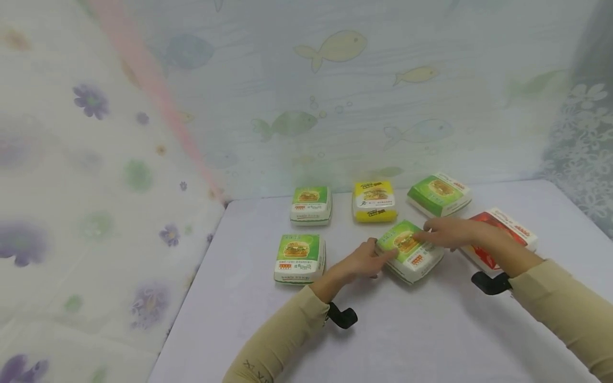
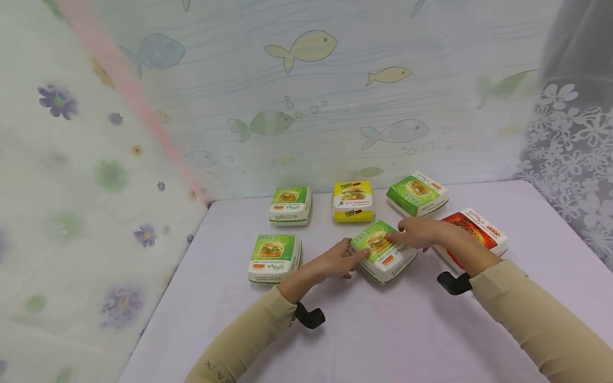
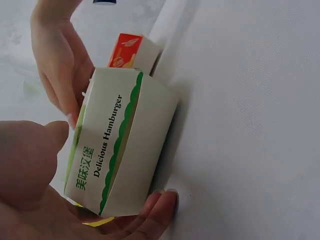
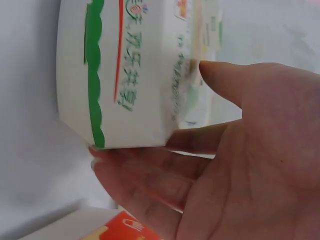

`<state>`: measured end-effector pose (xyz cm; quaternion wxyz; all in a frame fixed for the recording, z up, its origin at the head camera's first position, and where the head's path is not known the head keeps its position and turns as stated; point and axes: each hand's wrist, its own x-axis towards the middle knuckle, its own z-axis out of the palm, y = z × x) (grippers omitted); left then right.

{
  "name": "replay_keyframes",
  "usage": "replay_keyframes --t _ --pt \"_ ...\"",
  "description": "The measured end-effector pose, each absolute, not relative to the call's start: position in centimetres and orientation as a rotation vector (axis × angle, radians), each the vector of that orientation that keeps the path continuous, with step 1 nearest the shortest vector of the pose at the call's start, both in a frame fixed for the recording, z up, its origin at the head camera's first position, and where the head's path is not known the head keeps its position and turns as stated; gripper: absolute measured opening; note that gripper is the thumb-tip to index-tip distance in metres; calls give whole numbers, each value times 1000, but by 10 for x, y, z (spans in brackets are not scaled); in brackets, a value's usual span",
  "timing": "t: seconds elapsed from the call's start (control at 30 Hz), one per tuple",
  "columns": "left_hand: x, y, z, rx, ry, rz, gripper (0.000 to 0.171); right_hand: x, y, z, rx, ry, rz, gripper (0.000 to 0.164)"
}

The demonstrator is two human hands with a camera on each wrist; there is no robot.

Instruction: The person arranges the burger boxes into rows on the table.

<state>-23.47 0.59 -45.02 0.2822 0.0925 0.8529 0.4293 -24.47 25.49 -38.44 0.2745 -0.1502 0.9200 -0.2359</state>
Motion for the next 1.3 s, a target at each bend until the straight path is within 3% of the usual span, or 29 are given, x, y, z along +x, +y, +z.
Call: replay_keyframes --t 0.13,0.33,0.63,0.93,1.3 --pt "-240 6 -449 288 2274 1168 78 -245 254 -393 -400 2455 -667 50" --pt "-254 1 -448 285 2256 1232 70 -241 249 -393 -389 2423 -698 44" --pt "-245 0 -448 219 2263 1182 85 -240 251 -392 -345 2445 -680 48" --pt "-250 2 -446 235 2294 1166 75 -226 246 -395 -318 2457 -744 48" --pt "-251 1 -450 256 2272 1190 76 -218 247 -402 -312 2428 -830 52"
